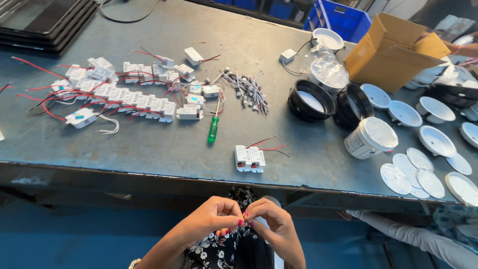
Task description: The person sits at a workbench and uses a screwdriver to tighten screws on small white electronic modules with red and black wires. They handle multiple modules one by one, connecting wires and securing terminals before placing the finished units on the table.
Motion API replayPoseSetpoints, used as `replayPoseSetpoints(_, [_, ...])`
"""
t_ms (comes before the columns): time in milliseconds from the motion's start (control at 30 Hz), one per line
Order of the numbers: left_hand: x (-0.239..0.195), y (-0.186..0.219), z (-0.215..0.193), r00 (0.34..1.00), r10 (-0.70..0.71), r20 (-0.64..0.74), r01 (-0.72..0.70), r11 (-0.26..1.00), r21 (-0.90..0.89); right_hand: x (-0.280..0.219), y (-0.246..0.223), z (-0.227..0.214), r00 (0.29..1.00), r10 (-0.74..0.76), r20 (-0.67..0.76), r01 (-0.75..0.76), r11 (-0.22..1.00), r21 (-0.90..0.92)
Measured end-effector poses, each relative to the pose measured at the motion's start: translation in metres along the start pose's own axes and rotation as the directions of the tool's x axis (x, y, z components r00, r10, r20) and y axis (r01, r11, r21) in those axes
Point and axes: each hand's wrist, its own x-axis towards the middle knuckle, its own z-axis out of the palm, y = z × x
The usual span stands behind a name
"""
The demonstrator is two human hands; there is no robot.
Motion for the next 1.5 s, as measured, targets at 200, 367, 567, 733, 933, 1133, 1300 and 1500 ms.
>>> replayPoseSetpoints(200, [0.005, -0.006, -0.001, 0.995, -0.095, -0.033, 0.094, 0.995, -0.027, -0.003, -0.002, 0.014, 0.982, -0.105, -0.158, 0.061, 0.964, -0.259])
replayPoseSetpoints(367, [0.012, -0.01, -0.005, 0.998, -0.048, -0.043, 0.047, 0.998, -0.037, -0.002, 0.006, 0.019, 0.949, -0.209, -0.238, 0.129, 0.941, -0.312])
replayPoseSetpoints(567, [0.013, -0.013, -0.006, 0.99, -0.029, -0.137, 0.031, 1.0, 0.007, 0.0, 0.012, -0.002, 0.974, 0.018, -0.224, 0.013, 0.99, 0.138])
replayPoseSetpoints(733, [0.018, -0.01, -0.003, 0.984, 0.017, -0.175, -0.009, 0.999, 0.043, -0.001, 0.018, 0.006, 0.99, 0.039, -0.138, -0.013, 0.982, 0.186])
replayPoseSetpoints(933, [0.018, -0.01, -0.001, 0.976, 0.04, -0.214, -0.023, 0.997, 0.078, 0.002, 0.022, 0.004, 0.98, 0.07, -0.186, -0.034, 0.981, 0.19])
replayPoseSetpoints(1133, [0.02, -0.013, 0.0, 0.969, 0.117, -0.217, -0.112, 0.993, 0.034, 0.002, 0.025, 0.004, 0.977, 0.095, -0.193, -0.046, 0.969, 0.243])
replayPoseSetpoints(1300, [0.025, -0.018, 0.006, 0.935, 0.132, -0.329, -0.126, 0.991, 0.039, 0.007, 0.028, 0.01, 0.961, 0.159, -0.227, -0.066, 0.927, 0.369])
replayPoseSetpoints(1500, [0.03, -0.025, 0.006, 0.915, 0.224, -0.337, -0.227, 0.973, 0.031, 0.01, 0.031, 0.012, 0.971, 0.166, -0.171, -0.057, 0.857, 0.511])
